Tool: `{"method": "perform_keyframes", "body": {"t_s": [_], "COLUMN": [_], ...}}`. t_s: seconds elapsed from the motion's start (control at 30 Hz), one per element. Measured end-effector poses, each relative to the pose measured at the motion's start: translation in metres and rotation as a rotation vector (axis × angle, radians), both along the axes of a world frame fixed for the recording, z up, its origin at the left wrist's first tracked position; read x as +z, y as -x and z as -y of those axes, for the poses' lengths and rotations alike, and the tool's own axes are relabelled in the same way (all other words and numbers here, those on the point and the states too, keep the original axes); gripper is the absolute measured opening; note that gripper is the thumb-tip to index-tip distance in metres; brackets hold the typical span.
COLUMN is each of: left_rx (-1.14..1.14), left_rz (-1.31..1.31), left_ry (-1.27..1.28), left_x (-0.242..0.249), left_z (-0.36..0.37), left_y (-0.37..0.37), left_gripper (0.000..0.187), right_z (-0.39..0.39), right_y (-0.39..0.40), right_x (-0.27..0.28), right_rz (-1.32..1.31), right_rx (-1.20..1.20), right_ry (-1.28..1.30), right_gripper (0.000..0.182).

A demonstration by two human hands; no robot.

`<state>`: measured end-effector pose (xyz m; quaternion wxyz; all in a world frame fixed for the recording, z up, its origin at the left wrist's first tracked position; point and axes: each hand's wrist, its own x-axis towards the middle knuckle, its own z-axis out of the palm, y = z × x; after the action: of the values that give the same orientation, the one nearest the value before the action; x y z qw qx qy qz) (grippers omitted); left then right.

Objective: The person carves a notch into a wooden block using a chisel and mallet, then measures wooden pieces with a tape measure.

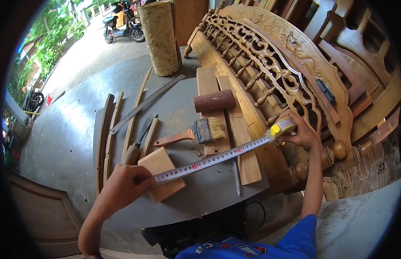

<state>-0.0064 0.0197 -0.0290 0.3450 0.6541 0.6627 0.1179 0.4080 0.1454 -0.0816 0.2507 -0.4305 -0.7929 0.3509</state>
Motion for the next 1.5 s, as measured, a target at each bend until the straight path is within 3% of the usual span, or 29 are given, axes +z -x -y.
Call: {"method": "perform_keyframes", "body": {"t_s": [0.47, 1.07, 1.3, 1.5], "left_rx": [-0.260, -0.255, -0.215, -0.141], "left_rz": [-0.158, -0.091, -0.166, -0.070], "left_ry": [-0.293, -0.231, -0.168, -0.157], "left_x": [-0.016, -0.012, -0.010, -0.010], "left_z": [0.015, 0.008, 0.009, 0.010], "left_y": [0.004, 0.023, 0.020, 0.018], "left_gripper": [0.015, 0.014, 0.027, 0.022], "right_z": [0.000, -0.003, -0.003, -0.003], "right_y": [0.006, 0.018, 0.020, 0.021], "right_x": [-0.004, 0.002, 0.008, 0.007], "right_rz": [-0.072, -0.037, 0.065, 0.035], "right_rx": [0.023, 0.030, 0.044, 0.034], "right_ry": [0.009, 0.009, -0.032, 0.012], "right_gripper": [0.049, 0.049, 0.050, 0.053]}}
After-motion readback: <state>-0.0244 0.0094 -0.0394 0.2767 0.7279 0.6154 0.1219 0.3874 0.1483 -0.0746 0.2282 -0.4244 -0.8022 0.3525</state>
